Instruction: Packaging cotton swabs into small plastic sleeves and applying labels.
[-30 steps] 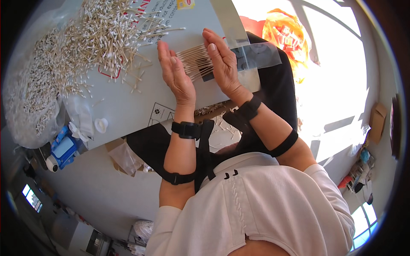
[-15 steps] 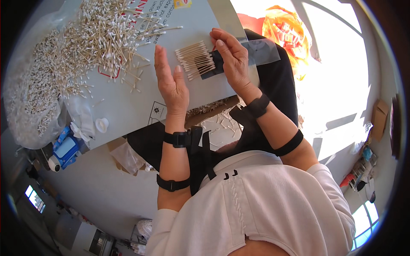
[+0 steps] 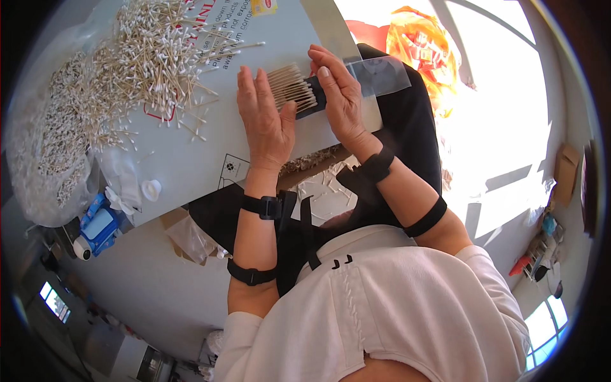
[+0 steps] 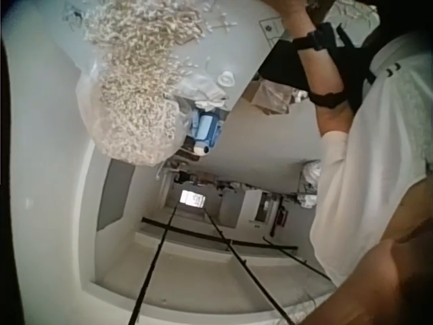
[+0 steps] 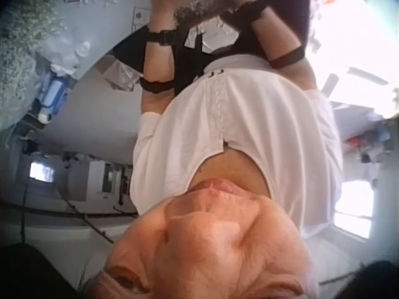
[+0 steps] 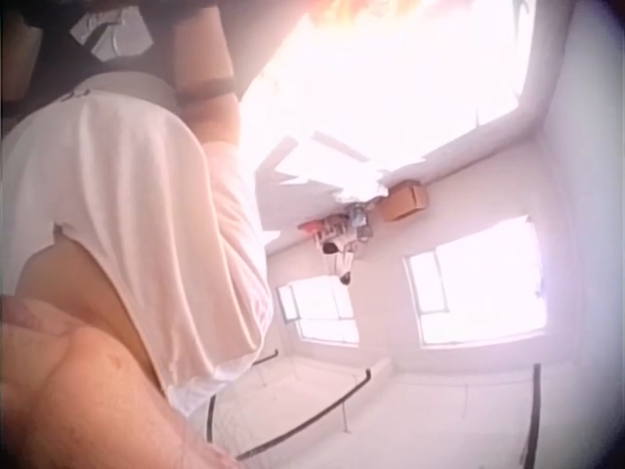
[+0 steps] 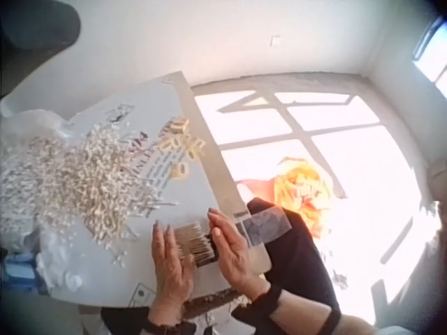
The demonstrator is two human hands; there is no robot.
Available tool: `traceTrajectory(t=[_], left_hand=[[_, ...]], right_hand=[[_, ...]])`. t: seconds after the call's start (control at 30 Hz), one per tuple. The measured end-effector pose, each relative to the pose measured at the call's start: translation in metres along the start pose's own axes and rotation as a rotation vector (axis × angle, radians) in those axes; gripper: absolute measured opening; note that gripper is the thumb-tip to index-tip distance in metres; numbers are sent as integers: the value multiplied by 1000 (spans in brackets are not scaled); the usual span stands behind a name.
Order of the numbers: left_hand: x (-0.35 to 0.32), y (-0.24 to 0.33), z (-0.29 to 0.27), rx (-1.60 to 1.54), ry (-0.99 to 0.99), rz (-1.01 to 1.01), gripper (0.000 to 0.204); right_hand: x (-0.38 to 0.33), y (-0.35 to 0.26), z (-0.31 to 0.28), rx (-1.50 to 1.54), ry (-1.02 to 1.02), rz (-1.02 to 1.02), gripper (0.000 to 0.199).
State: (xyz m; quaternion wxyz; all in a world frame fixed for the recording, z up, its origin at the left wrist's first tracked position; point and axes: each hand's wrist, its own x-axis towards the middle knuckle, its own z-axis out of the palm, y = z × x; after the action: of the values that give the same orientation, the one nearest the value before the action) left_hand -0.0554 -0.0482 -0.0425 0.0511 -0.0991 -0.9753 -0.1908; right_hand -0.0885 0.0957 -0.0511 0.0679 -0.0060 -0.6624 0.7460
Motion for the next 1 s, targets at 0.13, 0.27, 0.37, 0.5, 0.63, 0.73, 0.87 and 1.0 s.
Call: traceTrajectory(t=[0.13,0.27,0.37,0.5,0.63,0.73,0.87,1.0], left_hand=[[26,-8,6,-942,368,-267,68],[28,0,16,-1244,411,-301,66],[28,0,14,-1409,463,-307,68],[24,-2,9,-1370,435,-303,69],[22,-3,9,-1353,341,-258,70],[24,-4,9,-1392,391,-281,71],[28,3,13,-1410,513,-365,72],[29,4,17,-1388,490,-338,73]], right_hand=[[22,12,15,41,4,-16,32],[21,16,29,36,-7,-67,34],[22,15,26,91,-8,-10,34],[26,18,24,156,12,10,34],[24,19,25,114,8,-33,34],[28,15,22,199,16,59,35],[28,19,24,84,18,-22,35],[26,17,28,23,-4,-75,35]])
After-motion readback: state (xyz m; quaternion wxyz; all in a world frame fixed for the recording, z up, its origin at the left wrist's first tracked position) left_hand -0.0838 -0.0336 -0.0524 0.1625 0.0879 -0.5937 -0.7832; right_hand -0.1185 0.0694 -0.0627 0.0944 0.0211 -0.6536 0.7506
